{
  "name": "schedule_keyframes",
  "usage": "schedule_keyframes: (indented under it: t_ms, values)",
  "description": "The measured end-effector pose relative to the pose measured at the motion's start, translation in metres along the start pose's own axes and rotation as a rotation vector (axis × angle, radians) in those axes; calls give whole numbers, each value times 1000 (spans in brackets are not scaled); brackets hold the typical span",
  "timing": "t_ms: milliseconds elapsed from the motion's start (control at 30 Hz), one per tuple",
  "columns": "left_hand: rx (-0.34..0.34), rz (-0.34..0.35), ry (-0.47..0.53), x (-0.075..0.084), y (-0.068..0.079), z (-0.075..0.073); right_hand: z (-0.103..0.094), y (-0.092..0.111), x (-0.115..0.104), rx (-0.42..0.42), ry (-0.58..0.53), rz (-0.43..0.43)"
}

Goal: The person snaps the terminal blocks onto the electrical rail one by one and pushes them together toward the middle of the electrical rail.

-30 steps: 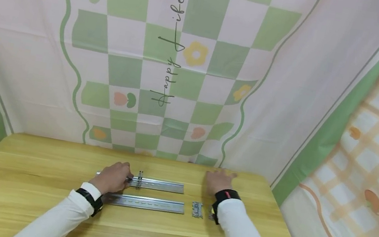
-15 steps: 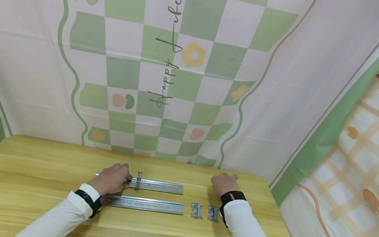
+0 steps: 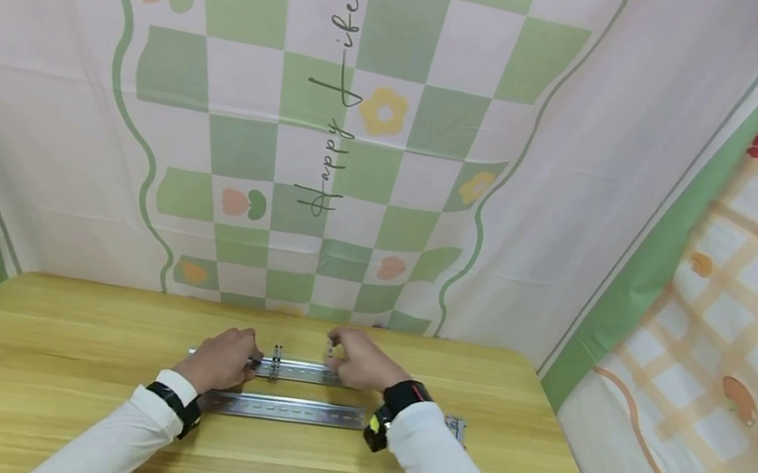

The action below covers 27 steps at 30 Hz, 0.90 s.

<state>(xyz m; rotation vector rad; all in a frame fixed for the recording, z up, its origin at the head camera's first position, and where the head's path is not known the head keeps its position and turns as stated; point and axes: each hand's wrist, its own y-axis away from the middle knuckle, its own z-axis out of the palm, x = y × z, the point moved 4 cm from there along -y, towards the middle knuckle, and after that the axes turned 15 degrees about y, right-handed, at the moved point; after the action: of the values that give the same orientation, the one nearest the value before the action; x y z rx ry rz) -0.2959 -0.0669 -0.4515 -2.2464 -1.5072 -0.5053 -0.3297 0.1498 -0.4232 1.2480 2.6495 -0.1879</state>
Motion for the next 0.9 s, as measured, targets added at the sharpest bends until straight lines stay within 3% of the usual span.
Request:
schedule_keyframes:
  t_ms: [100,233,400,733,900]
  values:
    - [-1,-6,7,0,0,-1,12,-14,-18,2,-151,-2]
    - [1,0,16,0,0,-1,30,-26,-28,7,-255,56]
    - [4,14,8,0,0,-1,42,-34,-34,-11,-257,101]
    - [6,7,13,0,-1,0,36,-39,-46,-103,-189,95]
    - [-2,-7,15,-1,-1,2,39,-38,-46,-88,-153,90]
